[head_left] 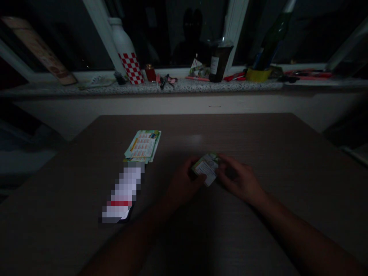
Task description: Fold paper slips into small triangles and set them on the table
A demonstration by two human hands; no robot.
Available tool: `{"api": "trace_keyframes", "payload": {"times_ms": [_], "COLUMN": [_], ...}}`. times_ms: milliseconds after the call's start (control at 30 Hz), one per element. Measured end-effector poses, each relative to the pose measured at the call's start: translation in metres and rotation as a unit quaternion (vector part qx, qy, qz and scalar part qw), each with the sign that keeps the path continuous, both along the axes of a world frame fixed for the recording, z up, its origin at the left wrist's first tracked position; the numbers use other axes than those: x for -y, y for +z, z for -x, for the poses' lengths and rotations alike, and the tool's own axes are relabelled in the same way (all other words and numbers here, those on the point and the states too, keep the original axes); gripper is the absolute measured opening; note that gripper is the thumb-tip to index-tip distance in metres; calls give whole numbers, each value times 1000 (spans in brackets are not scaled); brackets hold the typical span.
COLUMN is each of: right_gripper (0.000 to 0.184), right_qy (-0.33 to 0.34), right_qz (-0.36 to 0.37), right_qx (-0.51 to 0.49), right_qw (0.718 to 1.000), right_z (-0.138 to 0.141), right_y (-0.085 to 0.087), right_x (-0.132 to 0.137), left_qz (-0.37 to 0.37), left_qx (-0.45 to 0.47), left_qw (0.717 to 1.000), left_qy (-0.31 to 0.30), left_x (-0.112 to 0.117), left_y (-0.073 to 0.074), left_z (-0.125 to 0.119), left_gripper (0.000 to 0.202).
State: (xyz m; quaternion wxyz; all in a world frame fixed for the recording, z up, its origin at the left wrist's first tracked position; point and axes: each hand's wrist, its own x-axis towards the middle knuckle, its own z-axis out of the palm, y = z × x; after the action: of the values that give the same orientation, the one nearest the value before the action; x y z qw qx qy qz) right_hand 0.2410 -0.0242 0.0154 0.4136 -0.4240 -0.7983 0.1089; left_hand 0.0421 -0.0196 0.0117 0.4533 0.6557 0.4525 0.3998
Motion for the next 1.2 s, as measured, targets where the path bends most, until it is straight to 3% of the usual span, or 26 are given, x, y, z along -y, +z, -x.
{"api": "trace_keyframes", "payload": {"times_ms": [67,133,267,400,500,700,933,1200], "right_gripper": [48,44,29,28,27,17,18,19], "right_qy": [-4,0,7,-12,1,56,49,67], "right_qz": [23,29,41,83,101,108,76,93], "right_qx": [-8,-16,-19,-36,-7,157,199,201], "right_qw": [1000,999,999,996,995,980,976,973], "right_z": [0,-1,-1,0,1,-1,-4,-2], "right_y": [-1,-1,-2,-3,-3,-4,-5,-8], "right_x": [0,0,-1,-2,-3,-9,-9,-9], "left_qz": [-54,-133,-286,-344,-349,-308,-269,-241], "left_qx": [-39,-93,-202,-264,-284,-322,-359,-350], "left_qw": [998,986,937,898,889,883,874,878], "left_qy": [19,31,-24,-71,-83,-148,-188,-221], "left_x": [2,4,8,7,3,-5,-7,-11], "left_y": [1,3,11,13,10,7,15,15], "left_z": [-1,-1,0,1,4,12,16,24], "left_gripper": [55,62,52,42,30,21,24,24]}}
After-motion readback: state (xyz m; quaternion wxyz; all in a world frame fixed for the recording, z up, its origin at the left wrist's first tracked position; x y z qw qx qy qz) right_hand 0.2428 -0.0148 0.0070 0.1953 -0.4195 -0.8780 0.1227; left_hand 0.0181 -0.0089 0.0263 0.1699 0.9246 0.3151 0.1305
